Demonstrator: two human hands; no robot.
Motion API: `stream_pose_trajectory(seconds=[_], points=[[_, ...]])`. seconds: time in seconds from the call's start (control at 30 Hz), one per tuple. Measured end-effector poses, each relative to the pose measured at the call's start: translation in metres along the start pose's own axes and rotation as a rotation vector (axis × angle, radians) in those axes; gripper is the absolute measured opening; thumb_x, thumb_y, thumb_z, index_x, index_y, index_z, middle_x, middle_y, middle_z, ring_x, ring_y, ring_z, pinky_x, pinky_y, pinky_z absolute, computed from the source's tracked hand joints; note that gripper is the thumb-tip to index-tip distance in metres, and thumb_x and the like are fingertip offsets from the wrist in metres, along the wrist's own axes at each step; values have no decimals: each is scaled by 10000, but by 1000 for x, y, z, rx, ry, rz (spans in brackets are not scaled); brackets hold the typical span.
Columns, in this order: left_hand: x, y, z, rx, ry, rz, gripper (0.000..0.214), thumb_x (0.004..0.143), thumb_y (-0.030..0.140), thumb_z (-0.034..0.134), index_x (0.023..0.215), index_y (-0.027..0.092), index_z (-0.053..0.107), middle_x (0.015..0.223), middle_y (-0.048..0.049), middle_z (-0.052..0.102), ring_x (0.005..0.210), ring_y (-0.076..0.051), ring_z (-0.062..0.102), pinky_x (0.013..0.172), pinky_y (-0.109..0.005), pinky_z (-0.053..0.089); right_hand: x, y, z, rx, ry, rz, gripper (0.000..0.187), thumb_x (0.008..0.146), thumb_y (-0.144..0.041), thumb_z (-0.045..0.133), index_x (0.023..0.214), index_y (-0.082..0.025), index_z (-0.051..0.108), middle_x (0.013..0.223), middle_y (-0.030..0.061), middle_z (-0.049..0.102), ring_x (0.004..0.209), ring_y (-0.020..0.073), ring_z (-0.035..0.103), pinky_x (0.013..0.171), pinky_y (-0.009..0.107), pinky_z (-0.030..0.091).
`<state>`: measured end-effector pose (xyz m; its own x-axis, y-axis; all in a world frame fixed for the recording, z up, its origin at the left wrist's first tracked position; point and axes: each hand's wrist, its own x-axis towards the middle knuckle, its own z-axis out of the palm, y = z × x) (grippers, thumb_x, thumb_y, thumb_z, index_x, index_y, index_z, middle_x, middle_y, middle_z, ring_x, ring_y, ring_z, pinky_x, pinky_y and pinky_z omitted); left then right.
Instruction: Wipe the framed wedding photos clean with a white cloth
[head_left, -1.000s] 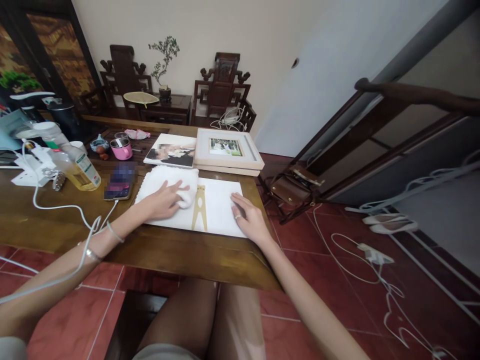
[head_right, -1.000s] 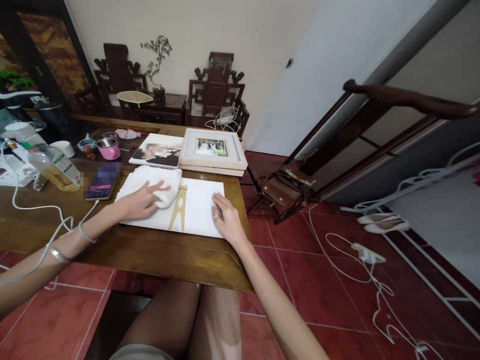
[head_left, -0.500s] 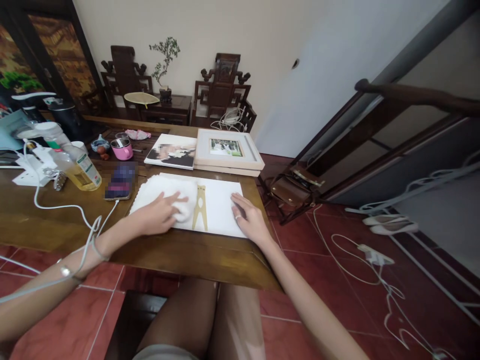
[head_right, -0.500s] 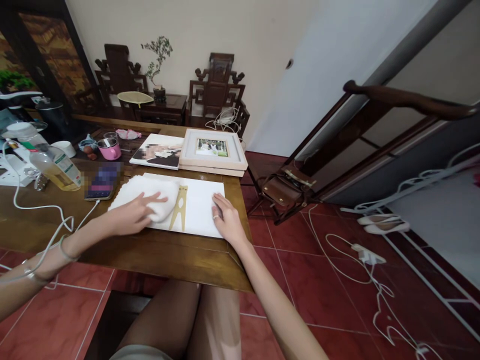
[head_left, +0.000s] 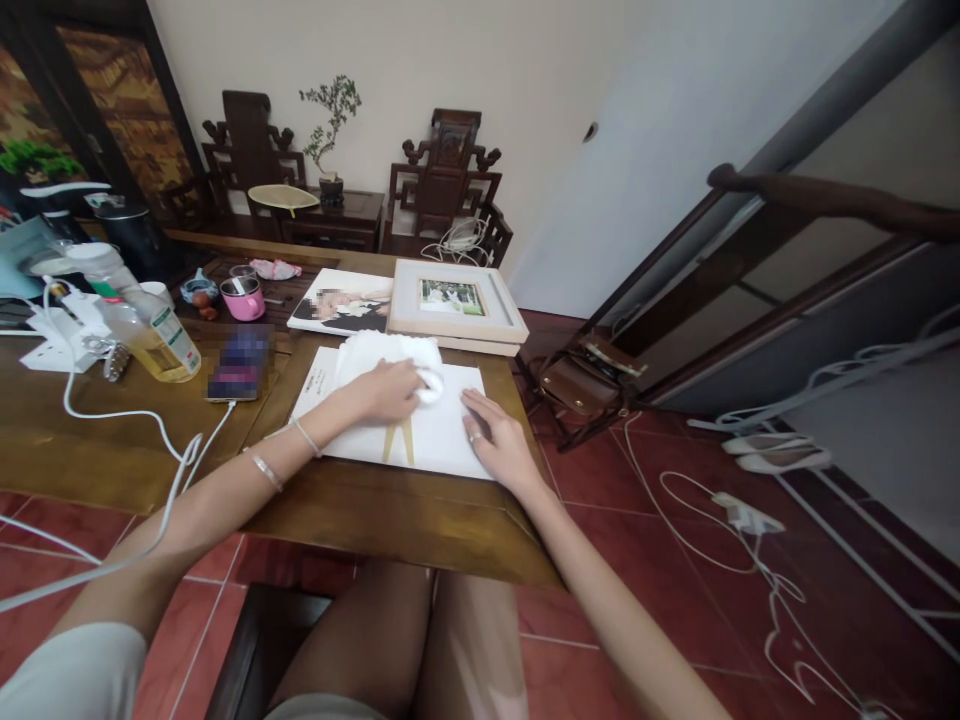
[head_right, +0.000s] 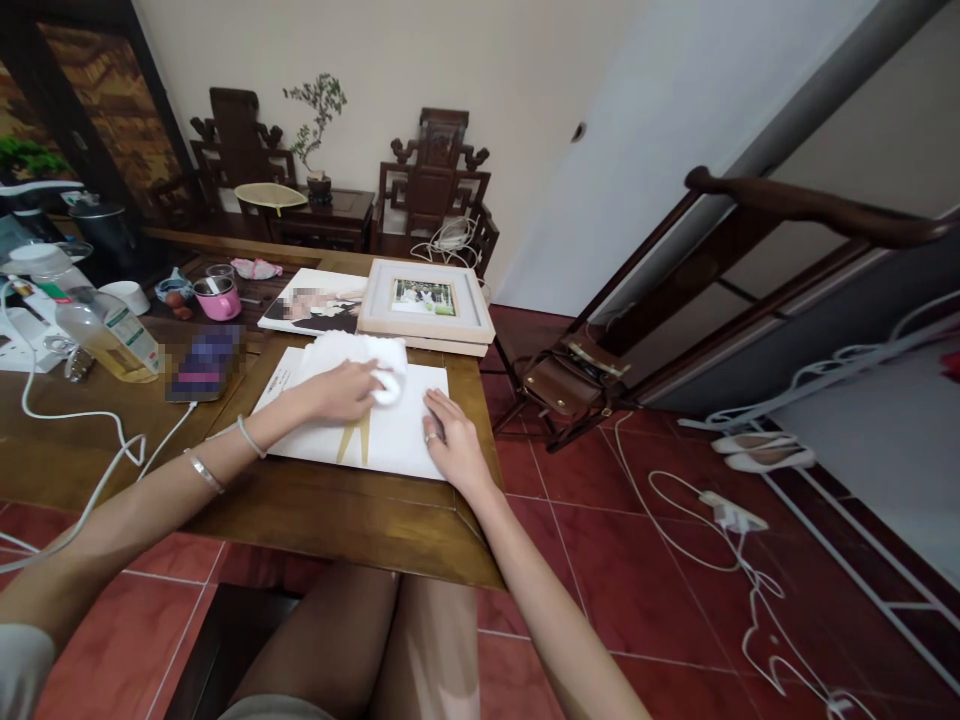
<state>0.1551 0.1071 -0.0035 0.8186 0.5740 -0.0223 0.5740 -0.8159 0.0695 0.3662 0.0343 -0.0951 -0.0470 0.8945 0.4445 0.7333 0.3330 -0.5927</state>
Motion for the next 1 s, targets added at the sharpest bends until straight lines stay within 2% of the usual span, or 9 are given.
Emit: stream_pose_trajectory(seconds=[0.07,0.13,0.27,0.43,0.53,0.7,0.8,0.9,1.0], points=[[-5,13,5,27,2,36,329,856,136,397,1028,144,678,1414,-129,502,1308,-310,430,1016,-518,392,0,0,0,0,-4,0,411,894,-276,443,1212,-109,645,1307,162,611,1285,277,519,1108,505,387],[-8,19,7,29,-10,44,346,865,137,386,1054,152,675,1461,-108,457,1374,-310,345,1046,-552,355,0,0,-1,-2,-5,1,419,896,-282,440,1208,-92,646,1307,175,608,1285,281,519,1110,501,387],[1,8,9,15,-24,-7,352,887,151,369,1078,138,665,1456,-132,457,1388,-307,334,1072,-595,310,0,-1,-1,-5,-5,7,420,898,-291,437,1208,-99,646,1310,172,606,1283,281,521,1110,503,386],[18,4,11,43,-45,-48,382,885,137,389,1175,159,637,1542,-106,327,1444,-340,205,1068,-686,243,0,-1,-1,1,-10,7,410,890,-285,444,1202,-117,650,1307,160,612,1283,277,521,1112,504,382],[7,25,13,119,-46,-10,381,873,129,417,1175,137,648,1535,-143,329,1430,-366,235,1068,-682,253,1,-2,-1,3,-9,8,404,887,-279,446,1202,-130,651,1308,149,614,1283,272,522,1114,501,380],[-47,81,18,160,-24,102,312,859,160,461,1026,126,722,1511,-192,347,1388,-456,278,1020,-724,284,1,-2,-1,9,-11,15,417,873,-243,441,1219,-129,643,1313,147,611,1294,270,510,1125,495,368],[-69,102,17,135,-14,148,301,863,174,465,987,143,737,1488,-195,383,1363,-482,310,977,-737,327,1,-1,-2,19,-24,8,431,851,-203,442,1231,-151,637,1326,129,605,1305,266,498,1129,496,363],[-62,96,15,112,-27,126,302,866,191,474,1023,145,728,1476,-184,409,1365,-451,329,990,-707,349,0,1,-1,27,-28,7,455,833,-183,454,1255,-182,622,1339,104,598,1308,264,493,1130,500,356],[-30,69,15,86,-46,45,326,875,201,481,1118,157,695,1506,-159,375,1399,-415,286,1034,-690,307,0,1,-1,13,-18,11,463,850,-214,451,1288,-180,596,1344,111,592,1295,270,500,1122,502,361]])
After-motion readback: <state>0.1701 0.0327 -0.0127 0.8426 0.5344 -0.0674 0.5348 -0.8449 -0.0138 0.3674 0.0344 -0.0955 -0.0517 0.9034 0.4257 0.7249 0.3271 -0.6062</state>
